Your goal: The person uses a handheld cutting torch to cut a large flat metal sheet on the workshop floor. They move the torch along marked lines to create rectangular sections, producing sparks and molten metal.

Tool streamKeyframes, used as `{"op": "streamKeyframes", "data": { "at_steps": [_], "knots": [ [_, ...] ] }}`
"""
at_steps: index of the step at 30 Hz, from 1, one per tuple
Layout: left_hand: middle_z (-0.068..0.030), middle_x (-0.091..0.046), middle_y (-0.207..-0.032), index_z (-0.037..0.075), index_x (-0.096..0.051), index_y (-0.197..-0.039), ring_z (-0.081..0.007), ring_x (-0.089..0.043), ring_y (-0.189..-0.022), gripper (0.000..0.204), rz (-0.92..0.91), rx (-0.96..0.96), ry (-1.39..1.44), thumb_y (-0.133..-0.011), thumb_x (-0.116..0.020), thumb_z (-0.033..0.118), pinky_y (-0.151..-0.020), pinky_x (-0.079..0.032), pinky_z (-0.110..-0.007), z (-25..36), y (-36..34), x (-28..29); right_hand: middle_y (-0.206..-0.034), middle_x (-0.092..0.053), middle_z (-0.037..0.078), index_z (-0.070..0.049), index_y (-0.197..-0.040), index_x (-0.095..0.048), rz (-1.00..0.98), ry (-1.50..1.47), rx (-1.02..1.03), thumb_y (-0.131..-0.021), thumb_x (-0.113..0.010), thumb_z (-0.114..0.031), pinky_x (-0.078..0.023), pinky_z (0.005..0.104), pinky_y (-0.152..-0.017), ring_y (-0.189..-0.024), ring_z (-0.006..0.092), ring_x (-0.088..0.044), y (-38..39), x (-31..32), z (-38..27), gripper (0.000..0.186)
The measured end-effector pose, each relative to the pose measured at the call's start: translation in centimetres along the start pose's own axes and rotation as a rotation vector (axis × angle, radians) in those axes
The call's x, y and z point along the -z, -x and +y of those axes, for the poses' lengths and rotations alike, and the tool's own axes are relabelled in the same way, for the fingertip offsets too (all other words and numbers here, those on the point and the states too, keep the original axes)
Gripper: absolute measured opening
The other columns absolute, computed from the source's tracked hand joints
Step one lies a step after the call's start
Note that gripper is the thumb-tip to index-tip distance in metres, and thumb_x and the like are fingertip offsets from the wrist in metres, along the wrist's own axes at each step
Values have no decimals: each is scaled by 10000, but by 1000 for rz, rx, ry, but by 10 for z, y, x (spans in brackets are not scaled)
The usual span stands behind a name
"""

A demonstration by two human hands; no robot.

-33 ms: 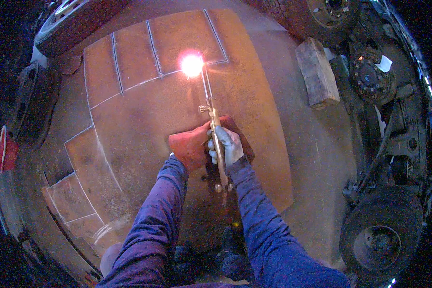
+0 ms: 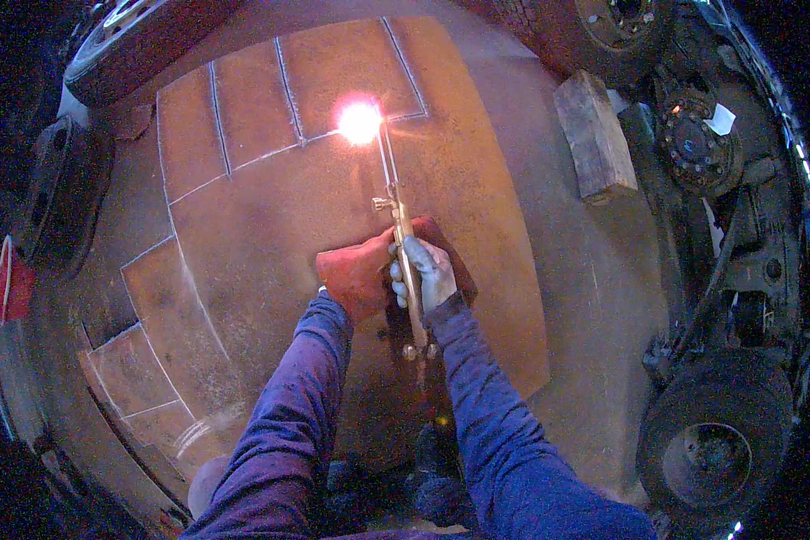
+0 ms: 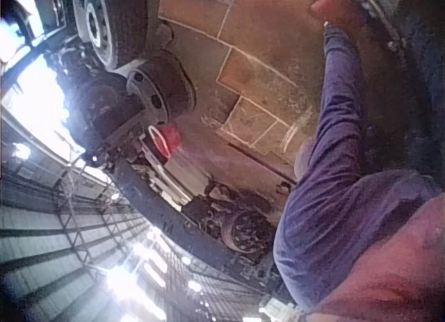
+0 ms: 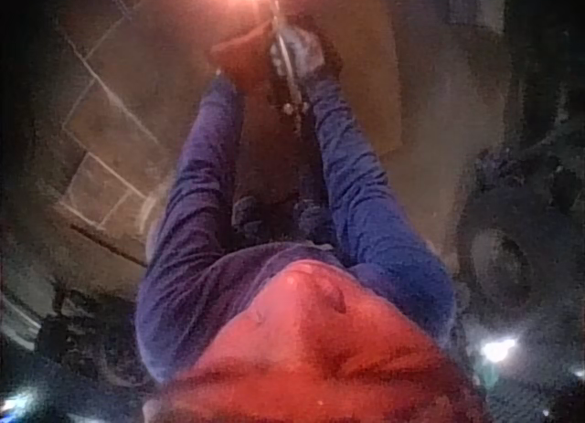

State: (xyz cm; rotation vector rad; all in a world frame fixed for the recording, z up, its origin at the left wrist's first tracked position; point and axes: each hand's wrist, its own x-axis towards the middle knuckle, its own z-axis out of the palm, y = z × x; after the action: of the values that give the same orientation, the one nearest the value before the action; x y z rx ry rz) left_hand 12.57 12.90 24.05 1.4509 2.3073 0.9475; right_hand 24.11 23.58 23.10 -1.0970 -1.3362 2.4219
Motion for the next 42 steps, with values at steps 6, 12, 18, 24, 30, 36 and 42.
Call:
{"op": "streamKeyframes", "data": {
  "at_steps": [6,12,18,24,30,36,42],
  "knots": [
    [40,-763,-905,379,-544,-1486,-174,-741,-757,570,-39,61,-49,-929,-635,300,-619,-581,-327,4,-7,3,-714,-592,18,-97,-1036,-645,-30,-13,12,-997,-609,-535,-454,295,-431,-518,132,-534,-9,1,-2,441],
    [45,-760,-899,378,-550,-1481,-169,-738,-761,582,22,-39,69,-917,-657,280,-623,-579,-316,-3,-6,-2,-707,-589,13,-99,-1035,-644,-25,-15,7,-999,-606,-538,-452,291,-430,-521,128,-534,-8,2,-1,442],
    [73,-745,-902,342,-564,-1477,-114,-715,-767,579,-63,38,246,-922,-679,226,-644,-568,-286,-4,-7,-7,-705,-591,6,-102,-1032,-642,-6,-16,-12,-997,-611,-546,-453,291,-426,-514,123,-536,-9,2,-1,447],
    [92,-729,-894,298,-573,-1476,-88,-696,-766,556,-32,38,-26,-938,-667,196,-640,-555,-269,8,-4,9,-714,-601,9,-106,-1035,-642,-16,-2,3,-998,-610,-541,-463,288,-430,-513,125,-543,-9,2,-2,438],
    [95,-716,-874,275,-571,-1479,-89,-687,-755,553,-56,41,39,-941,-662,189,-627,-548,-264,19,-7,17,-723,-604,14,-101,-1049,-640,-24,-10,-21,-1000,-606,-540,-463,288,-426,-517,128,-550,-9,3,-3,443],
    [98,-703,-856,252,-569,-1482,-90,-678,-743,548,-121,98,252,-945,-656,182,-614,-541,-258,27,-9,15,-682,-588,11,-125,-1019,-629,-20,-11,-8,-974,-636,-570,-437,295,-420,-491,130,-530,-9,3,-3,447],
    [81,-720,-881,266,-564,-1483,-102,-691,-759,543,-287,213,577,-952,-648,193,-628,-549,-261,16,-16,9,-684,-588,11,-125,-1020,-633,-19,-5,-6,-978,-630,-571,-432,294,-418,-490,129,-528,-8,2,-4,448]
  ]
}}
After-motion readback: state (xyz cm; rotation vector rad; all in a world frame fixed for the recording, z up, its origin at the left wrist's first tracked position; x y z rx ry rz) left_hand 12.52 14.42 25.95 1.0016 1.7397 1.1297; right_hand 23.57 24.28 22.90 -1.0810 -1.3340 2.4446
